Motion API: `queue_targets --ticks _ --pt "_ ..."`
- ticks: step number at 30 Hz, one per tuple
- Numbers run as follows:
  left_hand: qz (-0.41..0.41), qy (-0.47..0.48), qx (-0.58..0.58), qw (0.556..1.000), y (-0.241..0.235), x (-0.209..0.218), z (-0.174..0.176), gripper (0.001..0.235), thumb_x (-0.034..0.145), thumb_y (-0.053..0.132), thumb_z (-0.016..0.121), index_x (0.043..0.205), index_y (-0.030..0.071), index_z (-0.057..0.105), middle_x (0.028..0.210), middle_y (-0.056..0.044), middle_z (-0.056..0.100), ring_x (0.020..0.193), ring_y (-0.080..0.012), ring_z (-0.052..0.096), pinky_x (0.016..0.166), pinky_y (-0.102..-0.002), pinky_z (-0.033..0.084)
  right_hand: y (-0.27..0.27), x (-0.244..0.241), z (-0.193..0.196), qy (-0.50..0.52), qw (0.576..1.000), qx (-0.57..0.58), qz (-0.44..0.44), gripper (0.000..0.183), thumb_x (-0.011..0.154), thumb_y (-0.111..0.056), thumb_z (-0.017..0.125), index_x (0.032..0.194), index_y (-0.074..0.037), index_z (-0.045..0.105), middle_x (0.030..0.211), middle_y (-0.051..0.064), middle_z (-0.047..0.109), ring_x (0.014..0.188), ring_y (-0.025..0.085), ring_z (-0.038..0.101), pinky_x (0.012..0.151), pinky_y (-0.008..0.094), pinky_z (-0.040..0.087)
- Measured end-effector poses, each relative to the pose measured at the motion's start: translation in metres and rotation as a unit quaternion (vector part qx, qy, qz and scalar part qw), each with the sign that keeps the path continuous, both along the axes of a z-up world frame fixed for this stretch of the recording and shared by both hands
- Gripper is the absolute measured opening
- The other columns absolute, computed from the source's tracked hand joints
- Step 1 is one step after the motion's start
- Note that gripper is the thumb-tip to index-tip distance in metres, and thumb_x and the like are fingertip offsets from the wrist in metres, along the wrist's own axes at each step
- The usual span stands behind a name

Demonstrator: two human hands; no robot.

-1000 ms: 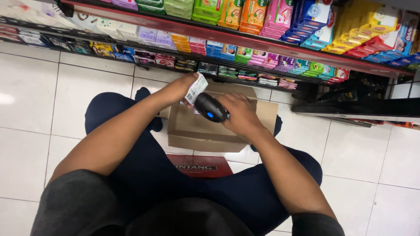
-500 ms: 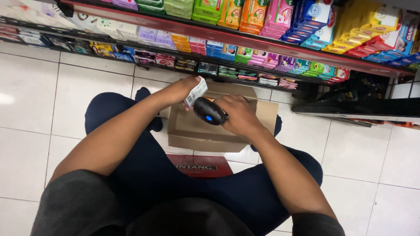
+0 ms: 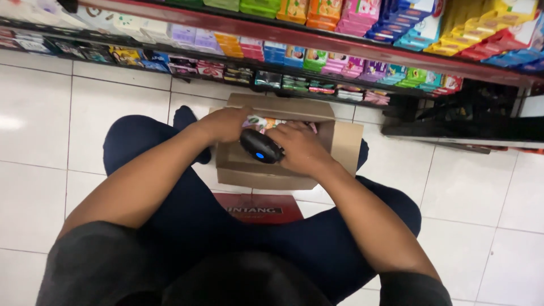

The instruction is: Scanning toiletries from a store shelf and placing them into a cardboard box.

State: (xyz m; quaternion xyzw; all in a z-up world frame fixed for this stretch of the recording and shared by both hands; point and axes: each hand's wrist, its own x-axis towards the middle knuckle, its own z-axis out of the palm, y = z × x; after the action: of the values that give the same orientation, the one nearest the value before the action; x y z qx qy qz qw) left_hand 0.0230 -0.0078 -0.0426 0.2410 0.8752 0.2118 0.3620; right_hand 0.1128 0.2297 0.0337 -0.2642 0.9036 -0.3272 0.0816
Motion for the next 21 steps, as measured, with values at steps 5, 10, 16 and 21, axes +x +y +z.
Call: queue_targets --ticks 5,10,16,21 --pt "-0.005 -0.012 0.12 0.993 0.004 0.001 -0.011 0.042 0.089 0.015 0.07 0.129 0.006 0.061 0.106 -0.021 0.072 0.099 -0.0355 0.069 0.086 -0.042 0.054 0.002 -0.001 -0.004 -0.037 0.999 -0.019 0.008 0.051 0.069 -0.008 0.075 0.119 -0.011 0.066 0.11 0.013 0.069 0.112 0.038 0.064 0.099 0.048 0.048" --pt "0.109 -0.001 0.264 0.959 0.005 0.004 -0.021 0.036 0.079 -0.004 0.062 0.113 0.002 0.067 0.105 -0.016 0.076 0.098 -0.028 0.073 0.087 -0.039 0.055 0.01 -0.009 0.013 -0.083 0.995 -0.047 -0.032 0.063 0.064 -0.026 0.089 0.117 -0.006 0.062 0.11 0.018 0.067 0.105 0.042 0.062 0.088 0.052 0.047" --pt "-0.021 0.054 0.114 0.992 -0.002 0.051 -0.103 0.02 0.082 0.01 0.064 0.097 0.008 0.077 0.103 -0.017 0.074 0.096 -0.0383 0.07 0.086 -0.047 0.054 0.03 -0.001 0.01 -0.042 0.993 -0.012 -0.112 0.046 0.074 -0.013 0.081 0.116 -0.007 0.065 0.112 0.018 0.068 0.11 0.042 0.064 0.093 0.049 0.051" --pt "-0.148 -0.12 0.028 0.981 0.031 0.086 -0.126 0.041 0.092 0.043 0.068 0.102 0.004 0.074 0.107 -0.021 0.071 0.104 -0.0399 0.067 0.093 -0.048 0.052 0.038 0.01 0.035 -0.116 0.981 0.003 -0.156 0.048 0.074 -0.016 0.079 0.118 -0.005 0.065 0.11 0.02 0.07 0.103 0.043 0.066 0.086 0.05 0.052"
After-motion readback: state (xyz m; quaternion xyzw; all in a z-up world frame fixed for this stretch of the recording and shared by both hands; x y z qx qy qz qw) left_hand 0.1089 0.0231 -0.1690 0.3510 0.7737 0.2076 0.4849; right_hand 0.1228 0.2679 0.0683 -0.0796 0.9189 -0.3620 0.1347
